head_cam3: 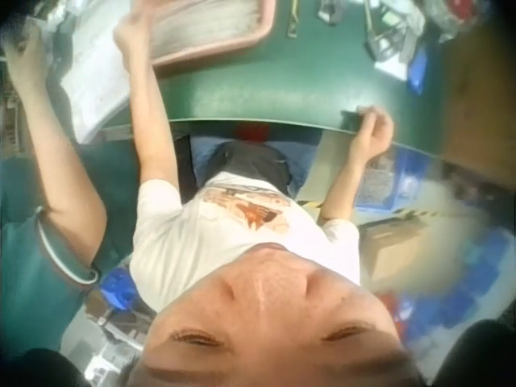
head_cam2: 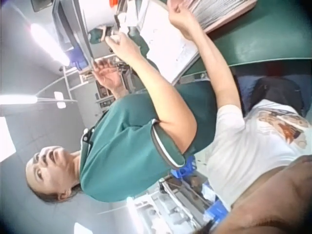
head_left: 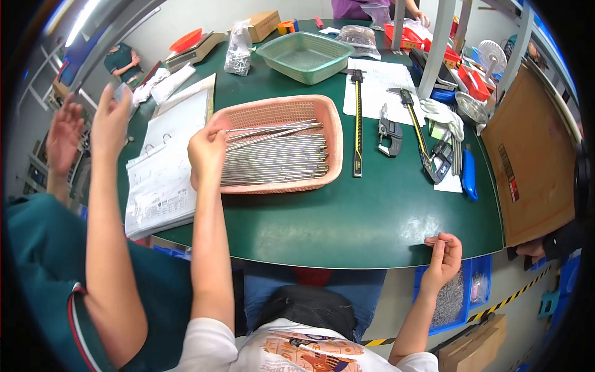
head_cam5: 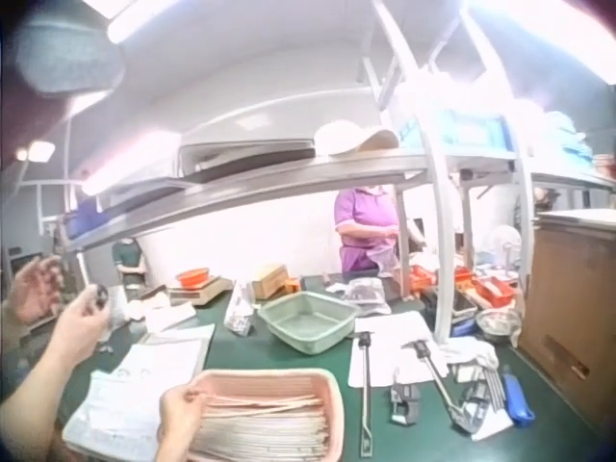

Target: Inspecting, counting, and organizing long metal rods at a manufacturing workbench.

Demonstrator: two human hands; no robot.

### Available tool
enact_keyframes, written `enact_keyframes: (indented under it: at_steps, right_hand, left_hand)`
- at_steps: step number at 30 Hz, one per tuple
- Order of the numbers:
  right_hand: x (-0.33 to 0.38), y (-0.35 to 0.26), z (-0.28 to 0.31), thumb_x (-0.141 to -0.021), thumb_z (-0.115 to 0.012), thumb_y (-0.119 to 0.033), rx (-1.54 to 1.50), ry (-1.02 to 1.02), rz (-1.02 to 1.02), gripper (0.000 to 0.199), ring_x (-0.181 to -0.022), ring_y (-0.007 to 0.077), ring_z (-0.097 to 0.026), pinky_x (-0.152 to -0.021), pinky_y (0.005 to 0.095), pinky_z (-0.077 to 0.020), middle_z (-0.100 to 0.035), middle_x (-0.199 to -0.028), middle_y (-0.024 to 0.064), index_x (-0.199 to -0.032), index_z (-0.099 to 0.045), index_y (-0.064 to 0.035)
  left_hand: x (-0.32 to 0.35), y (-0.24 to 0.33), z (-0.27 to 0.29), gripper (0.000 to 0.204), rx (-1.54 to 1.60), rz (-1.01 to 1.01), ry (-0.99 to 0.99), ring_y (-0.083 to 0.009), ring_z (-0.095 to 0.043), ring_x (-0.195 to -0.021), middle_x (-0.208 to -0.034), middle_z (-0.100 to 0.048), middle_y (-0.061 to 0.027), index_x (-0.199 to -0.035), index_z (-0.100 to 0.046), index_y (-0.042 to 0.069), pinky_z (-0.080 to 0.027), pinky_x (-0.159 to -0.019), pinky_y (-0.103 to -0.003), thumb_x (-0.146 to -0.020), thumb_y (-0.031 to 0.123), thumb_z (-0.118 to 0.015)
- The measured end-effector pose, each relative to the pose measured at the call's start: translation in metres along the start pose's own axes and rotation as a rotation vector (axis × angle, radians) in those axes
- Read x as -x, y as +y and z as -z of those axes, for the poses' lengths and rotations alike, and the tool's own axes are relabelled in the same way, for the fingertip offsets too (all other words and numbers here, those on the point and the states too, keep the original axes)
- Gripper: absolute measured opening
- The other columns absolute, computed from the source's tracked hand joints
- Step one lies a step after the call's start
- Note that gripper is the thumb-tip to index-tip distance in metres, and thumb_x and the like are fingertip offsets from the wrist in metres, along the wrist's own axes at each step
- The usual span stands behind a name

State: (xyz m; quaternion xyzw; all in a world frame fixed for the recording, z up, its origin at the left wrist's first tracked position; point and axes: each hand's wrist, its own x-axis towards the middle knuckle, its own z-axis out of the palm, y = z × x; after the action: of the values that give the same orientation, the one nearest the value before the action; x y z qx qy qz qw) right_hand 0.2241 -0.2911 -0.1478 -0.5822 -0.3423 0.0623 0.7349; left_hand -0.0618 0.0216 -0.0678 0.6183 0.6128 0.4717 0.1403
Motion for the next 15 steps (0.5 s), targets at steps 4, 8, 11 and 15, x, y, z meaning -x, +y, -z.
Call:
enact_keyframes:
  at_steps: [4, 8, 11, 15]
  right_hand:
    - [0.0, -0.002, -0.001, -0.088, -0.048, -0.004, 0.015, -0.02, 0.003, 0.009, -0.073, 0.0122, -0.056, -0.071, 0.0228, -0.045, -0.058, -0.079, 0.0084, -0.095, -0.05, 0.0012]
    - [0.0, -0.005, -0.002, -0.088, -0.047, -0.003, 0.036, -0.025, -0.055, 0.018, -0.074, 0.0116, -0.056, -0.071, 0.023, -0.0449, -0.059, -0.08, 0.0085, -0.104, -0.051, 0.004]
    - [-0.002, -0.005, -0.007, -0.087, -0.048, -0.003, 0.092, -0.081, -0.063, 0.017, -0.076, 0.0124, -0.058, -0.073, 0.024, -0.0454, -0.062, -0.081, 0.0089, -0.102, -0.054, 0.0039]
    - [-0.004, -0.002, -0.008, -0.084, -0.05, -0.002, 0.27, -0.145, -0.013, 0.01, -0.072, 0.0134, -0.058, -0.066, 0.0238, -0.0449, -0.062, -0.079, 0.0081, -0.088, -0.058, 0.0017]
  left_hand:
    - [-0.03, -0.005, -0.007, 0.018, -0.706, -0.187, -0.181, -0.0299, -0.063, -0.072, -0.075, -0.064, -0.0147, -0.082, -0.067, 0.005, -0.049, -0.064, -0.036, -0.07, 0.017, -0.062]
    - [-0.02, 0.006, -0.017, 0.011, -0.625, -0.487, -0.278, -0.0311, -0.06, -0.072, -0.076, -0.063, -0.0152, -0.073, -0.067, 0.008, -0.047, -0.065, -0.04, -0.068, 0.017, -0.062]
    - [-0.001, 0.011, -0.013, 0.014, -0.347, -0.789, -0.613, -0.0302, -0.058, -0.074, -0.075, -0.06, -0.0126, -0.071, -0.067, 0.006, -0.046, -0.065, -0.04, -0.065, 0.019, -0.065]
    - [0.009, 0.02, -0.02, 0.015, -0.35, -0.986, -0.702, -0.0284, -0.057, -0.075, -0.071, -0.058, -0.0102, -0.07, -0.066, 0.007, -0.046, -0.064, -0.039, -0.061, 0.019, -0.066]
